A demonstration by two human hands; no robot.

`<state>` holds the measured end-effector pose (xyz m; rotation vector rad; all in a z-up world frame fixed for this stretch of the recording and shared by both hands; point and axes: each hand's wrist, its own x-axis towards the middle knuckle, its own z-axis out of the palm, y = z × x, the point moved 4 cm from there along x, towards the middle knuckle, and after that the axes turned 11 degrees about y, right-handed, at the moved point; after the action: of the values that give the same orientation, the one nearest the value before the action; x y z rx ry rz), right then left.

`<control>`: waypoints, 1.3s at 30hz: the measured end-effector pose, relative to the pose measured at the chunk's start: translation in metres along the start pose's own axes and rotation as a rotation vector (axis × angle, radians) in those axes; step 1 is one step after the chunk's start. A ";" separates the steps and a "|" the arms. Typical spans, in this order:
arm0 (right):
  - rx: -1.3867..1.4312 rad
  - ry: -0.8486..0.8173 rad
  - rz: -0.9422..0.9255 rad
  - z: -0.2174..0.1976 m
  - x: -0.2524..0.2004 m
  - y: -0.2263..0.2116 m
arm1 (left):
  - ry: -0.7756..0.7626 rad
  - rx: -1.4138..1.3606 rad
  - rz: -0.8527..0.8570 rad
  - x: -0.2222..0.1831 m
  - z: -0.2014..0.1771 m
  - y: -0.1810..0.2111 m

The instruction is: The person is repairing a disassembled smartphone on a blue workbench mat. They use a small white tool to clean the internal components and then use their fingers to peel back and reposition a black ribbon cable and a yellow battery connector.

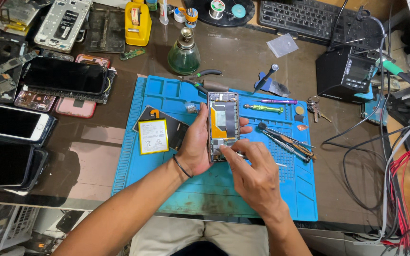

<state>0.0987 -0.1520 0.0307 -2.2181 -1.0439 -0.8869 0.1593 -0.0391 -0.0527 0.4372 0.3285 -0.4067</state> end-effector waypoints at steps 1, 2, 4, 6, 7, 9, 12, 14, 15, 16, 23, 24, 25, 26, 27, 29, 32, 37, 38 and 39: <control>0.001 0.001 -0.001 0.001 -0.001 0.001 | 0.000 0.000 0.002 0.000 0.001 0.000; -0.034 0.009 -0.024 0.002 -0.002 0.001 | 0.004 0.009 0.022 0.000 0.001 0.000; -0.066 0.015 -0.047 0.003 -0.005 0.001 | 0.012 0.017 0.042 -0.001 0.001 0.001; -0.182 0.036 -0.089 0.003 -0.009 0.000 | 0.020 0.026 0.056 -0.001 0.002 0.001; -0.183 0.036 -0.088 0.004 -0.010 0.000 | 0.019 0.026 0.055 0.000 0.002 0.000; -0.238 0.068 -0.119 0.006 -0.009 -0.002 | 0.025 0.041 0.077 0.001 0.001 0.000; -0.263 0.071 -0.128 0.007 -0.009 -0.004 | 0.013 0.030 0.088 0.000 0.001 0.000; -0.272 0.074 -0.130 0.007 -0.007 -0.006 | 0.013 0.031 0.089 -0.001 0.002 0.001; -0.281 0.078 -0.131 0.007 -0.006 -0.007 | 0.013 0.034 0.090 -0.001 0.003 0.001; -0.282 0.078 -0.130 0.008 -0.008 -0.007 | 0.012 0.034 0.089 -0.001 0.003 0.001; -0.296 0.082 -0.122 0.009 -0.009 -0.007 | 0.008 0.037 0.070 -0.001 0.003 0.000; -0.309 0.087 -0.128 0.009 -0.008 -0.008 | 0.006 0.044 0.071 -0.001 0.002 0.000; -0.308 0.086 -0.128 0.009 -0.007 -0.009 | 0.007 0.043 0.070 -0.001 0.003 0.000; -0.310 0.094 -0.135 0.009 -0.005 -0.009 | 0.017 0.048 0.071 -0.001 0.003 0.000; -0.311 0.101 -0.141 0.008 -0.004 -0.010 | 0.028 0.053 0.071 -0.002 0.002 0.000; -0.316 0.097 -0.148 0.007 -0.002 -0.012 | 0.019 0.053 0.074 -0.001 0.002 -0.001; -0.321 0.090 -0.169 0.006 0.001 -0.014 | 0.006 0.049 0.059 0.001 0.000 -0.002; -0.312 0.086 -0.213 0.003 0.004 -0.018 | 0.027 0.096 0.066 -0.002 0.001 0.003; -0.311 0.087 -0.223 0.003 0.004 -0.018 | 0.036 0.111 0.063 -0.003 0.002 0.004; -0.310 0.089 -0.232 0.002 0.004 -0.019 | 0.045 0.127 0.060 -0.003 0.002 0.004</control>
<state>0.0863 -0.1380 0.0354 -2.3079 -1.2064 -1.3157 0.1586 -0.0353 -0.0484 0.5791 0.3331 -0.3609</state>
